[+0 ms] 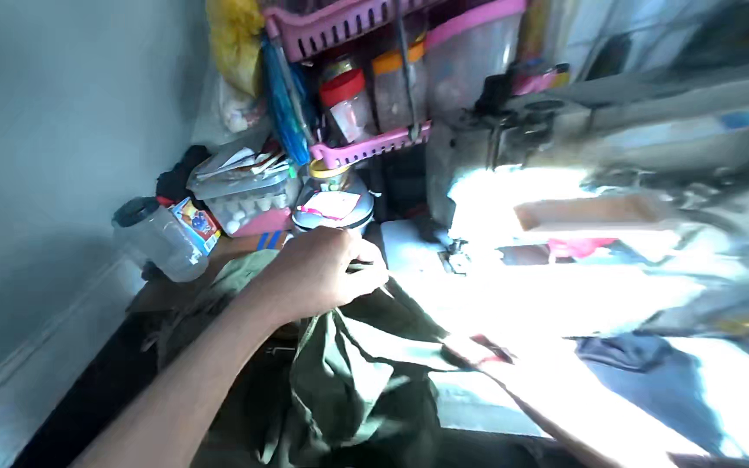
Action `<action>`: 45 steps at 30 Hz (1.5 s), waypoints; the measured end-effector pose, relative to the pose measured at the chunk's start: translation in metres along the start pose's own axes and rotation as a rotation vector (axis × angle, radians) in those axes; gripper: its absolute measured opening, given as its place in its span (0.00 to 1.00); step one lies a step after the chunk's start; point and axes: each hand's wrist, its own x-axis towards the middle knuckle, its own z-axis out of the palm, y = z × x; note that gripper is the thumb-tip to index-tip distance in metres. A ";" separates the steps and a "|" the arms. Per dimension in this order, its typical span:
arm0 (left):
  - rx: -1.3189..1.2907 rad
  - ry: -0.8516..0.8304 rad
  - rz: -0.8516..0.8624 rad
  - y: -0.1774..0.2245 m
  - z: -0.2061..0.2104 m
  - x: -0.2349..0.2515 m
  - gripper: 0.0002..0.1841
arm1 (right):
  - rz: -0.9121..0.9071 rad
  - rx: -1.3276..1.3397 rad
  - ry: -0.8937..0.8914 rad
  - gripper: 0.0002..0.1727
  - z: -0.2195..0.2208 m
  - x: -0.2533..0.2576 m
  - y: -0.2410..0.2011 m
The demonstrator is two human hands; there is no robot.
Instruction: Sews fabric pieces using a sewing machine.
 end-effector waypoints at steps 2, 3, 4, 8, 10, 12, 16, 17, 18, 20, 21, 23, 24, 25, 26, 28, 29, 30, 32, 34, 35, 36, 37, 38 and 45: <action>-0.256 0.053 -0.017 -0.008 0.026 0.013 0.04 | 0.151 0.210 -0.097 0.20 0.002 0.002 0.005; -0.407 0.053 -0.066 -0.009 0.037 0.018 0.05 | 0.203 0.316 -0.114 0.18 0.004 0.003 0.010; -0.535 0.053 -0.110 -0.010 0.049 0.025 0.07 | 0.248 0.428 -0.136 0.14 0.008 0.003 0.015; -0.491 0.050 -0.093 -0.017 0.095 0.053 0.06 | 0.286 0.772 -0.341 0.14 0.017 -0.018 0.023; -0.320 0.047 -0.072 -0.019 0.111 0.066 0.06 | 0.309 0.843 -0.398 0.08 0.022 -0.025 0.032; -0.154 -0.010 -0.135 -0.015 0.120 0.079 0.10 | 0.377 0.917 -0.355 0.02 0.016 -0.031 0.041; -0.196 0.063 -0.220 0.004 0.121 0.104 0.12 | 0.413 0.931 -0.208 0.05 0.003 -0.027 0.065; -0.251 0.075 -0.255 0.009 0.121 0.107 0.11 | 0.417 0.922 -0.167 0.04 0.002 -0.022 0.065; -0.280 0.086 -0.299 0.013 0.120 0.109 0.11 | 0.427 0.910 -0.134 0.04 0.002 -0.015 0.064; -0.272 0.107 -0.335 0.017 0.120 0.113 0.11 | 0.439 0.914 -0.099 0.06 0.005 -0.004 0.064; -0.244 0.116 -0.337 0.020 0.119 0.112 0.10 | 0.446 0.924 -0.093 0.06 0.007 0.000 0.065; -0.214 0.134 -0.327 0.022 0.119 0.113 0.08 | 0.451 0.929 -0.093 0.05 0.009 0.002 0.065; -0.213 0.138 -0.320 0.022 0.119 0.113 0.08 | 0.448 0.926 -0.086 0.04 0.010 0.001 0.065; -0.215 0.143 -0.322 0.023 0.118 0.113 0.08 | 0.453 0.911 -0.077 0.04 0.010 -0.001 0.062; -0.213 0.147 -0.332 0.025 0.116 0.113 0.08 | 0.462 0.891 -0.062 0.04 0.009 -0.003 0.059; -0.214 0.145 -0.366 0.030 0.112 0.114 0.08 | 0.463 0.891 -0.035 0.05 0.010 -0.005 0.056; -0.206 0.139 -0.377 0.030 0.112 0.116 0.08 | 0.459 0.904 -0.023 0.04 0.010 -0.005 0.057; -0.193 0.131 -0.367 0.025 0.115 0.120 0.08 | 0.453 0.922 -0.015 0.05 0.011 -0.003 0.058; -0.091 0.336 -0.142 -0.029 0.165 0.146 0.13 | 0.433 0.948 -0.015 0.07 0.011 0.003 0.059; -0.087 0.293 -0.131 -0.059 0.188 0.174 0.16 | 0.403 0.962 -0.013 0.06 0.011 0.007 0.060; -0.083 0.261 -0.139 -0.063 0.190 0.180 0.17 | 0.402 0.963 -0.010 0.06 0.012 0.009 0.061; -0.064 0.259 -0.137 -0.063 0.190 0.181 0.17 | 0.408 0.963 -0.004 0.06 0.012 0.009 0.061; -0.033 0.283 -0.123 -0.059 0.190 0.177 0.17 | 0.420 0.961 0.000 0.06 0.012 0.009 0.061; 0.029 0.292 -0.125 -0.050 0.186 0.171 0.16 | 0.427 0.953 0.005 0.05 0.012 0.009 0.061; -0.091 0.201 -0.296 -0.054 0.193 0.183 0.14 | 0.456 0.942 0.035 0.07 0.015 0.007 0.062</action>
